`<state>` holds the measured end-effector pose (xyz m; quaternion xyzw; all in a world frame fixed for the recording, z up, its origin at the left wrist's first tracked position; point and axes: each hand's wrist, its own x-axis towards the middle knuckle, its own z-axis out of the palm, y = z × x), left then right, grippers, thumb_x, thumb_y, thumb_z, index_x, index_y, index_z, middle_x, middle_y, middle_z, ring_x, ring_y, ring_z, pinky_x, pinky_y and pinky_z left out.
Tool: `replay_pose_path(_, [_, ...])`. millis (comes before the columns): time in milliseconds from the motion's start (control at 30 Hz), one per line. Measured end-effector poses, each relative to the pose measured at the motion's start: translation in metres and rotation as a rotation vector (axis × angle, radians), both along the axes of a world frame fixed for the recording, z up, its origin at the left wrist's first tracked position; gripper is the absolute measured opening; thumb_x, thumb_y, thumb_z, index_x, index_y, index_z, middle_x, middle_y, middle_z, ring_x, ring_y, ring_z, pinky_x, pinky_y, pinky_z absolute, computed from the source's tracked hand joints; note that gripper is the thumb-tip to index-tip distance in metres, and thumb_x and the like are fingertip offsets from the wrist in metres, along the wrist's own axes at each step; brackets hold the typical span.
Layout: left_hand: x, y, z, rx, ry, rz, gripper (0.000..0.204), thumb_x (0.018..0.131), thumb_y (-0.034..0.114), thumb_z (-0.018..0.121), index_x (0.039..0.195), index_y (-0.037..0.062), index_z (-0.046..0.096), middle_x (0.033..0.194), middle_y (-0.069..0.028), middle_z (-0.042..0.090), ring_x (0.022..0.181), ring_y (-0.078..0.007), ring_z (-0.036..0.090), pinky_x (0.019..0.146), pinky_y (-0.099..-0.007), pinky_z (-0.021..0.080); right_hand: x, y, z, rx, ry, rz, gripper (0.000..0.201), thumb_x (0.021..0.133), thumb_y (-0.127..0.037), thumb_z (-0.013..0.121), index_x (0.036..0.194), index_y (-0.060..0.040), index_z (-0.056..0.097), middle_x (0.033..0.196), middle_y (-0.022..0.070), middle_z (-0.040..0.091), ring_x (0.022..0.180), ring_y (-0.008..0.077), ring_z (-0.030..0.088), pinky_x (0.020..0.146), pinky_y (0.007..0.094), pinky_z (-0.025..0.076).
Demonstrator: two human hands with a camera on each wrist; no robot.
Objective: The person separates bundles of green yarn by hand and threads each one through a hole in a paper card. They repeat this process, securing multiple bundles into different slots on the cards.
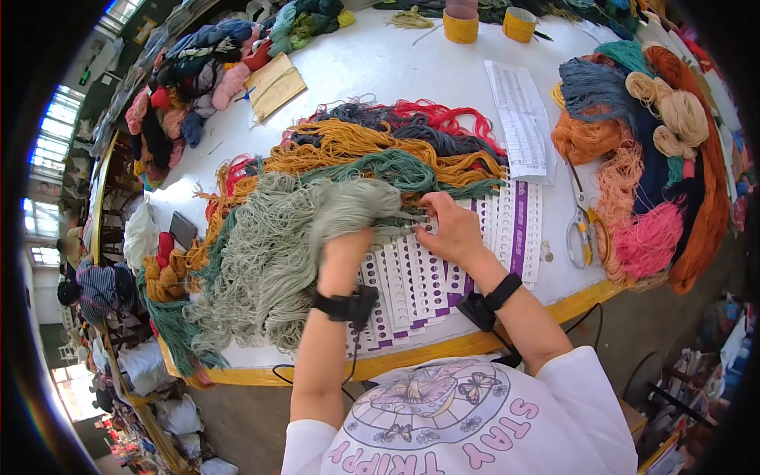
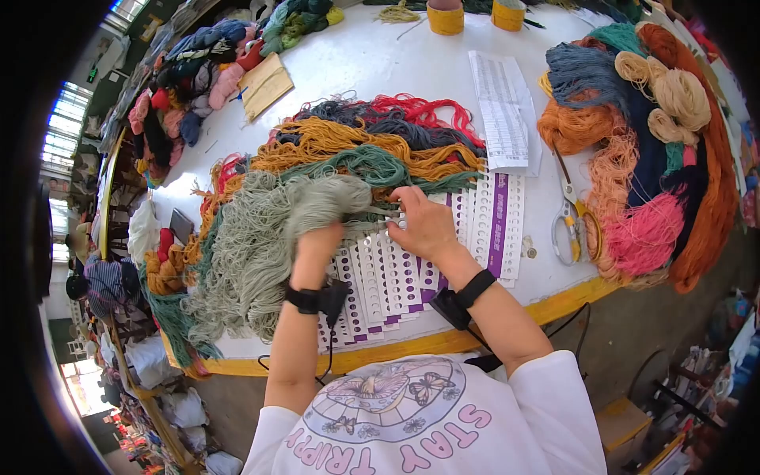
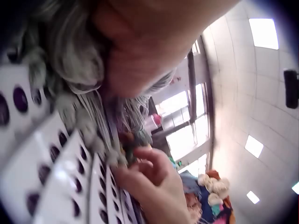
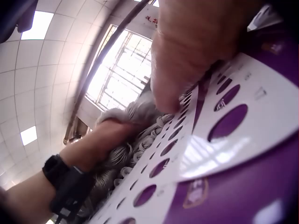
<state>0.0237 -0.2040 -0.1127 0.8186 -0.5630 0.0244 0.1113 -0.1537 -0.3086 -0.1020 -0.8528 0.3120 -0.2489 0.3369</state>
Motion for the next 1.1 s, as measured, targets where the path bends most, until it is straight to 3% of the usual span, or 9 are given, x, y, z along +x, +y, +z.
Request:
replay_pose_path(33, [0.01, 0.007, 0.006, 0.096, 0.193, 0.112, 0.027, 0.081, 0.016, 0.051, 0.103, 0.0022, 0.057, 0.101, -0.0181, 0.057, 0.093, -0.0346, 0.053, 0.082, -0.0415, 0.041, 0.001, 0.0, 0.001, -0.014, 0.01, -0.007, 0.025, 0.068, -0.019, 0.062, 0.089, -0.0102, 0.053, 0.083, 0.0029, 0.058, 0.071, 0.0212, 0.06, 0.06, 0.0315, 0.047])
replay_pose_path(100, [0.011, 0.016, 0.024, -0.035, 0.011, 0.049, 0.026, 0.082, 0.017, 0.051, 0.101, 0.0018, 0.058, 0.094, -0.0121, 0.062, 0.083, -0.0261, 0.059, 0.077, -0.0364, 0.044, 0.002, 0.0, 0.003, 0.001, 0.021, 0.001, 0.027, 0.067, -0.02, 0.064, 0.09, -0.0105, 0.054, 0.089, 0.0035, 0.057, 0.074, 0.0208, 0.06, 0.061, 0.0314, 0.047])
replay_pose_path(200, [-0.001, 0.024, 0.075, -0.167, 1.395, 0.22, 0.031, 0.087, 0.024, 0.048, 0.106, 0.0008, 0.057, 0.108, -0.0076, 0.059, 0.093, -0.0197, 0.057, 0.077, -0.0326, 0.044, 0.001, -0.005, 0.015, 0.148, 0.073, 0.012, 0.028, 0.067, -0.017, 0.067, 0.093, -0.008, 0.059, 0.087, 0.0032, 0.059, 0.073, 0.0169, 0.06, 0.061, 0.029, 0.047])
replay_pose_path(300, [-0.018, 0.037, 0.095, -0.267, 2.021, 0.085, 0.039, 0.091, 0.028, 0.041, 0.117, -0.0004, 0.05, 0.121, -0.009, 0.05, 0.099, -0.0181, 0.053, 0.081, -0.0318, 0.043, 0.003, 0.004, 0.039, 0.679, -0.152, 0.098, 0.021, 0.072, -0.013, 0.066, 0.09, -0.0034, 0.062, 0.079, 0.0023, 0.061, 0.071, 0.011, 0.059, 0.06, 0.0255, 0.047])
replay_pose_path(400, [-0.043, 0.035, 0.102, -0.364, 2.209, -0.001, 0.042, 0.09, 0.031, 0.045, 0.117, -0.0015, 0.05, 0.126, -0.0078, 0.046, 0.109, -0.0161, 0.047, 0.083, -0.0282, 0.042, 0.003, 0.031, 0.083, 0.956, -0.321, 0.199, 0.017, 0.077, -0.012, 0.064, 0.089, 0.0002, 0.063, 0.075, 0.0038, 0.062, 0.066, 0.0085, 0.058, 0.057, 0.0216, 0.046])
replay_pose_path(533, [-0.064, 0.036, 0.113, -0.389, 1.865, -0.005, 0.047, 0.092, 0.033, 0.04, 0.123, -0.0019, 0.042, 0.125, -0.0091, 0.046, 0.106, -0.0155, 0.048, 0.086, -0.029, 0.042, 0.001, 0.044, 0.088, 1.015, -0.358, 0.187, 0.016, 0.08, -0.014, 0.062, 0.089, -0.001, 0.063, 0.075, 0.0031, 0.062, 0.062, 0.0089, 0.06, 0.051, 0.0182, 0.044])
replay_pose_path(667, [-0.067, 0.04, 0.116, -0.392, 1.851, -0.009, 0.045, 0.092, 0.031, 0.042, 0.122, -0.0023, 0.043, 0.125, -0.0094, 0.046, 0.107, -0.016, 0.048, 0.086, -0.0295, 0.043, -0.004, 0.045, 0.082, 1.094, -0.466, 0.183, 0.015, 0.081, -0.016, 0.061, 0.088, -0.0025, 0.063, 0.074, 0.002, 0.062, 0.061, 0.0077, 0.06, 0.048, 0.0165, 0.041])
replay_pose_path(833, [-0.069, 0.039, 0.114, -0.385, 1.728, -0.025, 0.043, 0.092, 0.028, 0.043, 0.121, -0.0028, 0.044, 0.125, -0.0101, 0.047, 0.106, -0.0164, 0.049, 0.085, -0.0299, 0.044, -0.003, 0.047, 0.084, 0.997, -0.379, 0.199, 0.015, 0.082, -0.017, 0.06, 0.086, -0.0033, 0.062, 0.074, 0.0007, 0.062, 0.059, 0.0065, 0.059, 0.047, 0.0161, 0.041])
replay_pose_path(1100, [-0.055, 0.042, 0.114, -0.458, 2.055, 0.086, 0.041, 0.09, 0.032, 0.045, 0.113, -0.0027, 0.05, 0.116, -0.0102, 0.053, 0.102, -0.0173, 0.051, 0.074, -0.0314, 0.049, 0.0, 0.037, 0.075, 1.123, -0.489, 0.165, 0.016, 0.083, -0.02, 0.06, 0.084, -0.0045, 0.062, 0.069, -0.0021, 0.059, 0.053, 0.0028, 0.052, 0.046, 0.0162, 0.041])
